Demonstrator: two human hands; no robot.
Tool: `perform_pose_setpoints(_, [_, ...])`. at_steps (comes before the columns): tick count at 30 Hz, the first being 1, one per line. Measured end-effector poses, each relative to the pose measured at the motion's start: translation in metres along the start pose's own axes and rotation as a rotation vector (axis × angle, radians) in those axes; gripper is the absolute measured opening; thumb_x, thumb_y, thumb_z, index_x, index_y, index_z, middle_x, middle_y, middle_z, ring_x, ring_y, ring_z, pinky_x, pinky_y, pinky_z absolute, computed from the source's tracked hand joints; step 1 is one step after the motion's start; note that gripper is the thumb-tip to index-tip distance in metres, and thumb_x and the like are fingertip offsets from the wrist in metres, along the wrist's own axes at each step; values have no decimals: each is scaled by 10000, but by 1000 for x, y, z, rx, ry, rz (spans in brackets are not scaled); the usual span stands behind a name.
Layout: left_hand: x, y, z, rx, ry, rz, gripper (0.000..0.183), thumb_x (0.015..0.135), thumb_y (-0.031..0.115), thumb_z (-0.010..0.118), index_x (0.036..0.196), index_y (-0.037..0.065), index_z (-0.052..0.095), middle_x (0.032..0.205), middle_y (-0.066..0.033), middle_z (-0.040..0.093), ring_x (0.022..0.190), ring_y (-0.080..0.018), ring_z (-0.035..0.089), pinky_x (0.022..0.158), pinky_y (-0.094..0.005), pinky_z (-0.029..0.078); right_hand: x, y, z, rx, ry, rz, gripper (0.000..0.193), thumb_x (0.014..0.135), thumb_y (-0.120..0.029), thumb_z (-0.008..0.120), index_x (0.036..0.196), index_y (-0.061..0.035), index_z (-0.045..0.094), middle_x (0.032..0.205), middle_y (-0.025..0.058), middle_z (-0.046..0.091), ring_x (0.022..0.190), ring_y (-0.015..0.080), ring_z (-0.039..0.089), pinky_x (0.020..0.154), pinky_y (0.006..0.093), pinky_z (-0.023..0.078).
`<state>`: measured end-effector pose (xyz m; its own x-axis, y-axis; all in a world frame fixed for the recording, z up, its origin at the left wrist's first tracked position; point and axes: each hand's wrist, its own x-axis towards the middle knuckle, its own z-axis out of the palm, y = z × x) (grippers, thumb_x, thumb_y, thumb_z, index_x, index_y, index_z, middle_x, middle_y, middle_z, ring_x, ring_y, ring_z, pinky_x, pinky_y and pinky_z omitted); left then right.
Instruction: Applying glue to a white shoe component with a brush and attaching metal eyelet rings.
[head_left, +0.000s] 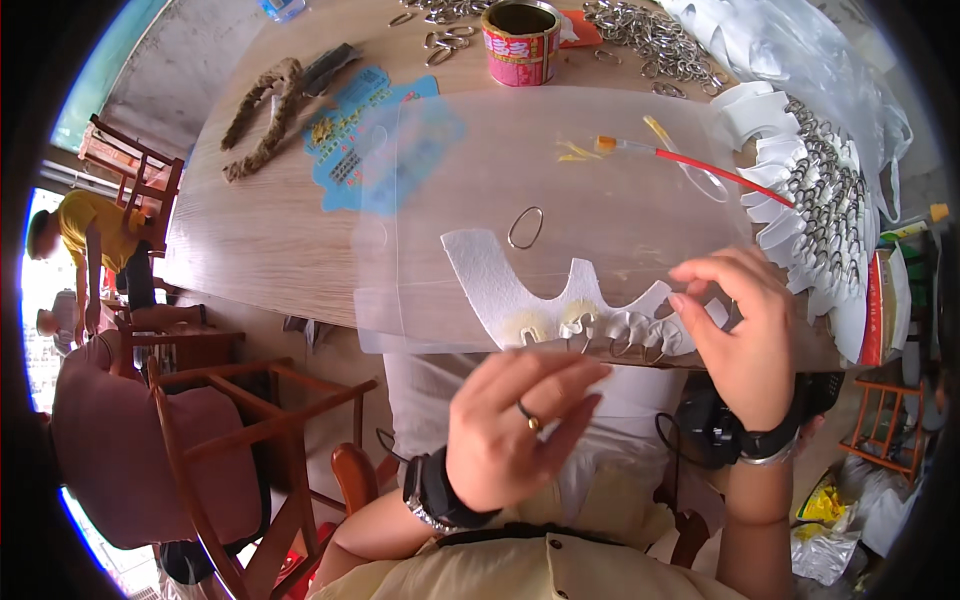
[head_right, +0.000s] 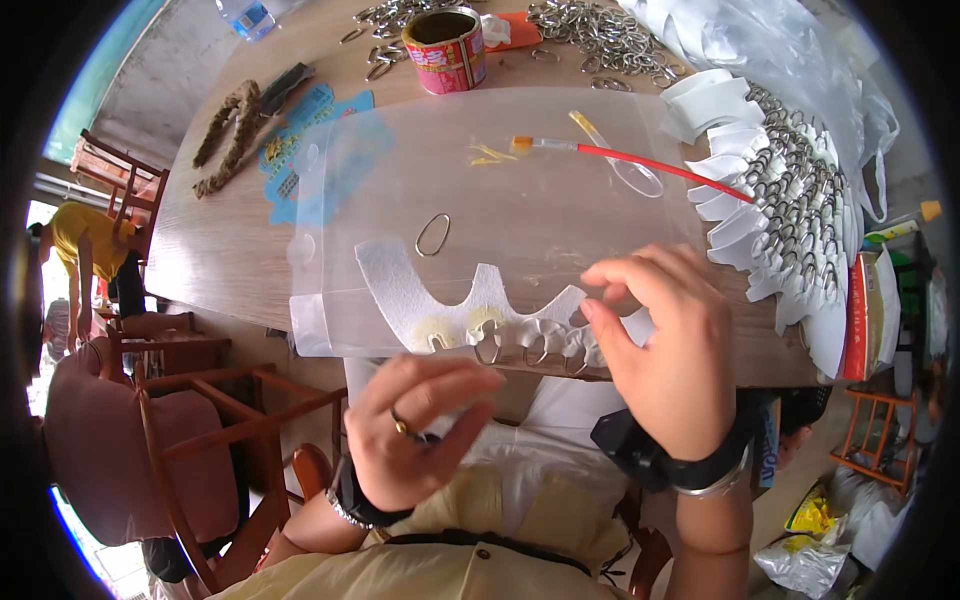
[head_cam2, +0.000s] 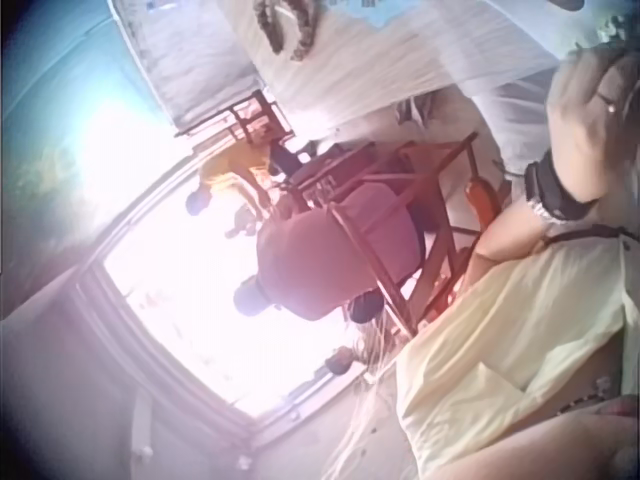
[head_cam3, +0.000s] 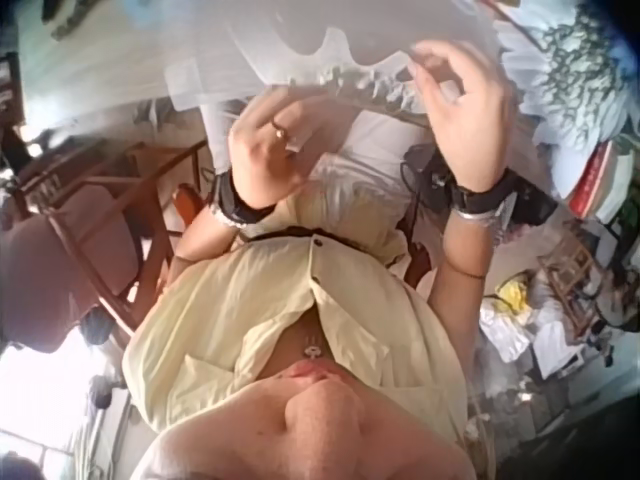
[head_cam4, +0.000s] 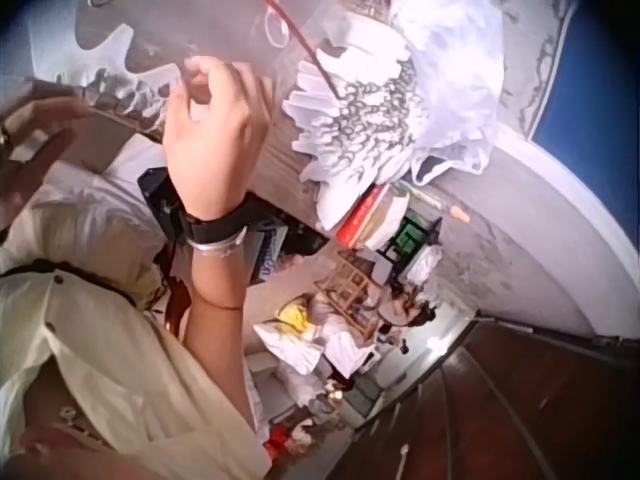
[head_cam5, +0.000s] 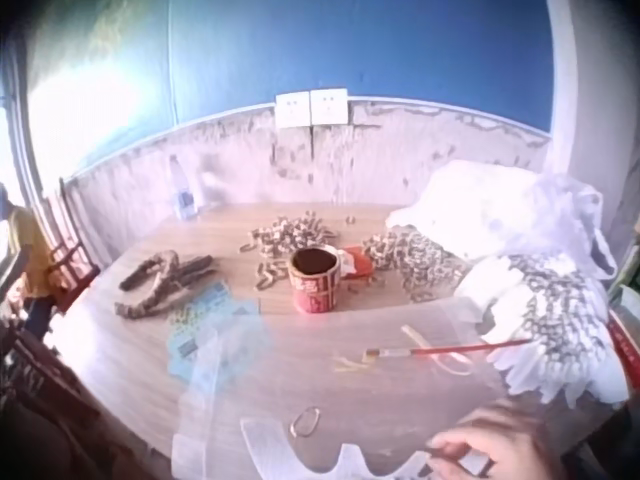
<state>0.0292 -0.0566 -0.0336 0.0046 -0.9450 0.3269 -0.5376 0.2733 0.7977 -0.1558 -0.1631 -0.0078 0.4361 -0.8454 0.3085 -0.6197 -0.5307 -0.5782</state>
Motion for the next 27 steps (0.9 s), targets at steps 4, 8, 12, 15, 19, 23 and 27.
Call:
perform_pose_setpoints(4, [23, -14, -4, 146, 77, 9, 346, 662, -36, 748, 981, 85, 689, 957, -78, 637, 786, -232, 636, 672, -317, 514, -9, -18, 11, 75, 106, -31, 238, 710, 66, 689, 930, -21, 671, 911, 96, 588, 745, 222, 611, 651, 326, 485])
perform_pose_setpoints(8, [28, -21, -6, 149, 26, -37, 333, 637, -26, 769, 945, 78, 697, 951, -71, 620, 780, -204, 631, 656, -300, 515, -14, -28, 36, 225, 14, -31, 213, 701, 91, 677, 897, 11, 658, 911, 87, 580, 694, 208, 604, 628, 315, 489])
perform_pose_setpoints(12, [32, -24, -4, 132, 9, -56, 297, 627, -25, 774, 900, 67, 705, 947, -69, 619, 778, -195, 638, 648, -295, 516, -14, -21, 50, 176, 33, -14, 209, 695, 92, 679, 886, 12, 650, 944, 82, 576, 667, 196, 589, 581, 319, 463])
perform_pose_setpoints(15, [35, -27, -6, 139, -8, -81, 276, 626, -26, 776, 879, 61, 706, 949, -69, 619, 764, -196, 642, 649, -290, 519, -13, -19, 54, 224, 32, 30, 209, 685, 91, 691, 871, 8, 646, 943, 80, 579, 649, 183, 583, 556, 307, 454])
perform_pose_setpoints(19, [39, -31, -10, 117, -37, -95, 251, 632, -25, 778, 859, 54, 704, 944, -69, 621, 752, -190, 645, 639, -286, 522, -10, -14, 55, 229, 3, -11, 199, 669, 92, 705, 833, 7, 632, 941, 82, 581, 644, 170, 583, 546, 295, 454])
perform_pose_setpoints(23, [42, -32, -11, 85, -86, -118, 230, 637, -26, 779, 840, 50, 702, 926, -64, 626, 731, -181, 642, 624, -288, 517, -6, -14, 53, 262, -34, 31, 182, 662, 91, 710, 789, 7, 610, 941, 88, 582, 656, 178, 594, 554, 295, 459])
perform_pose_setpoints(27, [48, -36, -12, 73, -120, -110, 196, 644, -31, 775, 806, 41, 693, 910, -58, 629, 710, -173, 633, 610, -287, 507, 0, -15, 52, 264, -71, 41, 182, 660, 86, 711, 754, 7, 577, 948, 96, 581, 670, 201, 610, 569, 304, 462])
